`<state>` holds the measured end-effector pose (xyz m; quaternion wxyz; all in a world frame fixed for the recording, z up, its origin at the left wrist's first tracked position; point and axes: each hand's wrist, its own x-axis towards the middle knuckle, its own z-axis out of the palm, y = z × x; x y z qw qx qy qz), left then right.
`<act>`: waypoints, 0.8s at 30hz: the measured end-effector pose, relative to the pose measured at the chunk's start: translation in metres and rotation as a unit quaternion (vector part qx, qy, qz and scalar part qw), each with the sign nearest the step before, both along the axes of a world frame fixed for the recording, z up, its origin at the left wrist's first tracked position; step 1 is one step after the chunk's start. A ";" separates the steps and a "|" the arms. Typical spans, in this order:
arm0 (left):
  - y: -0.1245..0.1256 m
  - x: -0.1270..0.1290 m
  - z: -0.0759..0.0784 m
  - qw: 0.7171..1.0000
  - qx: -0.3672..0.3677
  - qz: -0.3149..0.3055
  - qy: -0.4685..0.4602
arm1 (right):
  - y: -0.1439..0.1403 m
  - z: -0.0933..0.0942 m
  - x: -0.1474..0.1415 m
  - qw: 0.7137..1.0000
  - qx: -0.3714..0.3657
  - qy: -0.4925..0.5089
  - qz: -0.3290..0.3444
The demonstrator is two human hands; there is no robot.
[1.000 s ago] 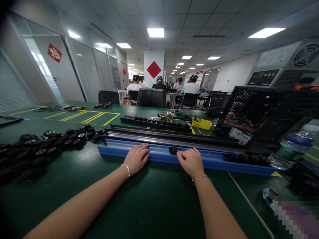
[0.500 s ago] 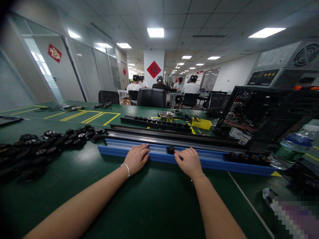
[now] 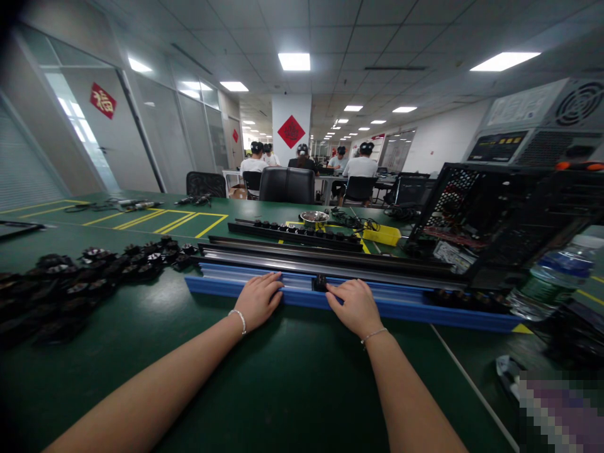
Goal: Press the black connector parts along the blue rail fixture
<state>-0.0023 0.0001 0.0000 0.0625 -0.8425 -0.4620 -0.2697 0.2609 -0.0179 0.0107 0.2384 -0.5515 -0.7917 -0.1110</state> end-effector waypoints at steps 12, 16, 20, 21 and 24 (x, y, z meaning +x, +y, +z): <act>0.000 0.000 0.000 1.000 0.011 0.000 -0.004 | -0.002 0.002 -0.003 1.000 -0.027 -0.013 -0.005; 0.000 0.000 -0.001 1.000 0.009 -0.001 -0.004 | -0.003 0.002 -0.007 1.000 -0.017 -0.009 -0.004; 0.000 0.000 0.000 1.000 0.009 0.002 -0.003 | -0.005 0.002 -0.018 1.000 -0.018 -0.009 0.015; 0.000 0.000 0.000 1.000 0.009 0.002 -0.002 | -0.005 0.002 -0.021 1.000 -0.023 -0.009 0.017; -0.001 0.001 0.000 1.000 0.008 0.002 0.000 | -0.006 0.002 -0.027 0.999 -0.034 -0.006 0.016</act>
